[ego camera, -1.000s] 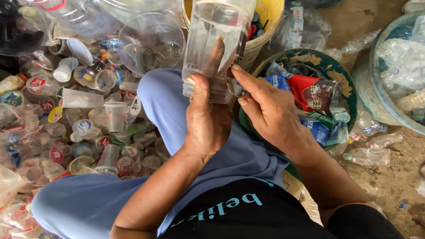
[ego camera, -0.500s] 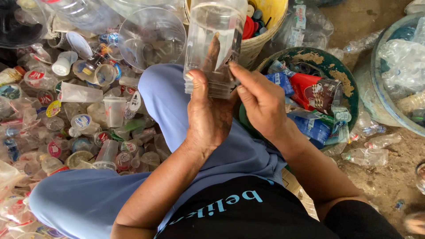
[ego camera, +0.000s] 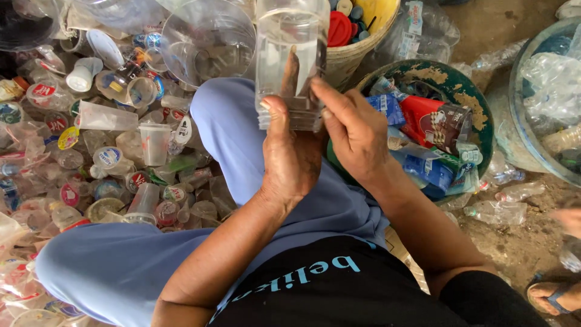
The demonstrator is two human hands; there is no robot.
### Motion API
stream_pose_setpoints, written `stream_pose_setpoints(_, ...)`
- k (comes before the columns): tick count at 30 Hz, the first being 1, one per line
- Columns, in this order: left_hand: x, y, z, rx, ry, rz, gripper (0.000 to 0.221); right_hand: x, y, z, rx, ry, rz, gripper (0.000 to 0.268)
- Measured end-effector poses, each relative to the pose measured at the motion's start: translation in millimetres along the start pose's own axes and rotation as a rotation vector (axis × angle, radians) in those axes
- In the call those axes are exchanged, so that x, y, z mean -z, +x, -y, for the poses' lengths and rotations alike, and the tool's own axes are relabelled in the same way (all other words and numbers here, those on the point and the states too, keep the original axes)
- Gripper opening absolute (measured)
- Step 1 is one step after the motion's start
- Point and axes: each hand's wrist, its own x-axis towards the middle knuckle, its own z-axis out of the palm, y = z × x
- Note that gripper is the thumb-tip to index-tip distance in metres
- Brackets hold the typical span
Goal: Sorting and cleaning plastic bottles for recycling by removing caps and labels using a small knife
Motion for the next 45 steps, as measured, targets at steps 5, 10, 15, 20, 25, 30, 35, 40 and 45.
stream_pose_setpoints(5, 4, 5, 8, 0.041, -0.088, 0.037, 0.084, -7, 7, -7, 0.031, -0.011, -0.177, 0.034)
stream_pose_setpoints(10, 16, 13, 2, -0.106, 0.050, 0.067, 0.084, 15, 4, -38, -0.292, 0.299, 0.040, 0.048)
stream_pose_setpoints(15, -6, -2, 14, -0.240, 0.110, -0.062, 0.092, 22, 25, -37, -0.157, 0.042, 0.111, 0.058)
stream_pose_setpoints(20, 36, 11, 12, -0.360, 0.581, 0.224, 0.057, 17, 38, -17, -0.080, 0.110, 0.158, 0.032)
stream_pose_setpoints(25, 65, 29, 10, -0.289, 0.398, 0.237, 0.071, 10, 31, -23, -0.051, 0.317, 0.098, 0.036)
stream_pose_setpoints(30, 55, 39, -17, 0.137, 0.120, 0.072, 0.065, 7, 22, -33, -0.193, 0.722, -0.014, 0.029)
stream_pose_setpoints(35, 57, 57, 9, -0.226, 0.281, -0.035, 0.049, 21, 28, -44, -0.381, 0.442, 0.067, 0.013)
stream_pose_setpoints(40, 49, 45, 35, -0.277, 0.354, 0.015, 0.027, 20, 24, -37, -0.252, 0.086, -0.030, 0.038)
stream_pose_setpoints(45, 70, 51, 30, -0.271, 0.698, 0.135, 0.039, 15, 21, -62, -0.409, 0.311, -0.118, 0.033)
